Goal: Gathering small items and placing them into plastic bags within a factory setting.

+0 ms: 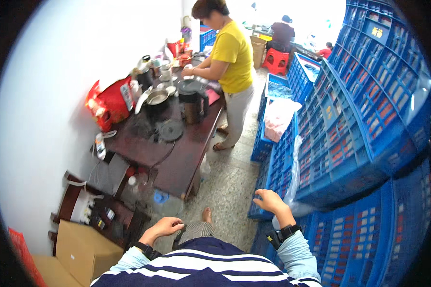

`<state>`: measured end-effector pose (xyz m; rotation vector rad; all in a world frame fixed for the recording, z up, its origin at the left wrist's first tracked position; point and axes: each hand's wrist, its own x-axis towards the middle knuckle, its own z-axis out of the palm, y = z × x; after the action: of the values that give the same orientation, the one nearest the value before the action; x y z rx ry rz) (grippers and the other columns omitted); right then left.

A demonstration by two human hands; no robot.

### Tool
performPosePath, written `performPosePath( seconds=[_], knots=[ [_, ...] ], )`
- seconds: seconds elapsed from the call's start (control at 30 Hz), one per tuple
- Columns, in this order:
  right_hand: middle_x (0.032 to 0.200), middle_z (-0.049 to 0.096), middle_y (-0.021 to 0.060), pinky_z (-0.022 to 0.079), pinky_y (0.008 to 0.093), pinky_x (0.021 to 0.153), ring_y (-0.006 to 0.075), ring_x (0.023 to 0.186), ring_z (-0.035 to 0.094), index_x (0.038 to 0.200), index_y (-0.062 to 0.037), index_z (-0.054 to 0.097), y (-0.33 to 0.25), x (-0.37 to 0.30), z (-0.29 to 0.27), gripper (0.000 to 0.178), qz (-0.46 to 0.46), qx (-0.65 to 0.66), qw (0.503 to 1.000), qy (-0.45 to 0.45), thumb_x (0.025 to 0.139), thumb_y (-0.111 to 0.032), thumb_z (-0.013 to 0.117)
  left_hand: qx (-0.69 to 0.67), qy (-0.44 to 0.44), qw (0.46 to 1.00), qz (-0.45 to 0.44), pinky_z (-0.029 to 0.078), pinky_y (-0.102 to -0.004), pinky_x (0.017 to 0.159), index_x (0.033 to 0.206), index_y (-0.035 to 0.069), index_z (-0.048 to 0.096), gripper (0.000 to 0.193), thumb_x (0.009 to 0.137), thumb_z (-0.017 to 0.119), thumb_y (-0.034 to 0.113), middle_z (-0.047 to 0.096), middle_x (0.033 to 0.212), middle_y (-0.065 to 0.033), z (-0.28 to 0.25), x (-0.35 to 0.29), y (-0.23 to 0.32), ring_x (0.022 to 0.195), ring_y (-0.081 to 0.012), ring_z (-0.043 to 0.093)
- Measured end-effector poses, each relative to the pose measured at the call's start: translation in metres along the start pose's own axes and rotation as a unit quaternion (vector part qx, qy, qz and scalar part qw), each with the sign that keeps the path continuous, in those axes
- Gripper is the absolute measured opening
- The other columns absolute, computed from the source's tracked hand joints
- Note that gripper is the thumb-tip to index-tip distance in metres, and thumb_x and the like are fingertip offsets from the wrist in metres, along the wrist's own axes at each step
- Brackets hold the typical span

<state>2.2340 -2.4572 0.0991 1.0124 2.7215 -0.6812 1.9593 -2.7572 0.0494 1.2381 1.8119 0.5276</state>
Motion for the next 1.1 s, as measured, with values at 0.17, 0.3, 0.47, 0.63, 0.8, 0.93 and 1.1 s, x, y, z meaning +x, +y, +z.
performPosePath(
  seconds=[0.17,0.3,0.47,0.63,0.8,0.93,1.1],
  knots=[
    [0.09,0.061,0.019,0.046,0.0365,0.075,0.0323,0.085,0.059,0.103,-0.0006,0.056,0.055,0.095,-0.048,0.037,0.017,0.073,0.992,0.1,0.076,-0.025,0.06,0.015,0.034,0.994,0.103,0.046,-0.0308,0.068,0.099,0.004,0.059,0.027,0.081,0.055,0.024,0.063,0.084,-0.0123,-0.068,0.136,0.048,0.078,-0.0229,0.061],
    [0.088,0.062,0.0165,0.047,0.0338,0.073,0.0274,0.082,0.06,0.103,-0.0007,0.056,0.091,0.156,-0.083,0.037,0.057,0.156,0.979,0.12,0.076,-0.026,0.061,-0.075,0.059,0.991,0.095,0.046,-0.0272,0.061,0.097,0.003,0.059,0.021,0.081,0.054,0.015,0.062,0.075,-0.0096,-0.113,0.252,0.111,0.066,-0.0137,0.058],
    [0.086,0.062,0.0105,0.046,0.0295,0.068,0.017,0.077,0.058,0.102,-0.0002,0.057,0.147,0.241,-0.132,0.036,0.066,0.294,0.951,0.075,0.078,-0.025,0.061,-0.114,0.109,0.982,0.103,0.041,-0.0266,0.05,0.086,0.001,0.061,0.019,0.083,0.054,0.018,0.059,0.062,-0.0058,-0.156,0.363,0.18,0.053,-0.0092,0.051],
    [0.083,0.062,0.0088,0.046,0.0279,0.066,0.0147,0.073,0.057,0.099,0.0011,0.058,0.212,0.356,-0.185,0.031,0.05,0.341,0.933,0.108,0.078,-0.022,0.06,-0.073,0.183,0.974,0.11,0.038,-0.0279,0.045,0.065,0.001,0.06,0.036,0.086,0.051,0.028,0.05,0.047,-0.0078,-0.183,0.456,0.19,0.045,-0.0102,0.047],
    [0.081,0.063,0.0105,0.047,0.0293,0.067,0.0173,0.073,0.059,0.098,0.0008,0.057,0.239,0.494,-0.25,0.031,-0.008,0.283,0.953,0.105,0.078,-0.022,0.06,-0.048,0.169,0.984,0.018,0.04,-0.0317,0.046,0.062,0.003,0.062,0.037,0.082,0.054,0.034,0.054,0.049,-0.0102,-0.203,0.486,0.18,0.044,-0.0186,0.052],
    [0.079,0.063,0.0156,0.048,0.0313,0.064,0.0222,0.072,0.061,0.097,0.0012,0.059,0.275,0.584,-0.304,0.031,-0.044,0.253,0.957,0.131,0.077,-0.022,0.061,-0.064,0.124,0.985,-0.102,0.043,-0.0309,0.051,0.072,0.005,0.066,0.032,0.081,0.055,0.034,0.058,0.056,-0.0117,-0.218,0.526,0.174,0.051,-0.0227,0.057],
    [0.078,0.061,0.0082,0.046,0.0271,0.06,0.0147,0.069,0.058,0.102,0.0003,0.055,0.317,0.681,-0.355,0.033,-0.033,0.262,0.96,0.095,0.078,-0.021,0.06,-0.118,0.17,0.967,-0.15,0.043,-0.0299,0.053,0.076,0.004,0.066,0.035,0.079,0.056,0.038,0.059,0.059,-0.0124,-0.234,0.6,0.163,0.055,-0.0225,0.058]
  ],
)
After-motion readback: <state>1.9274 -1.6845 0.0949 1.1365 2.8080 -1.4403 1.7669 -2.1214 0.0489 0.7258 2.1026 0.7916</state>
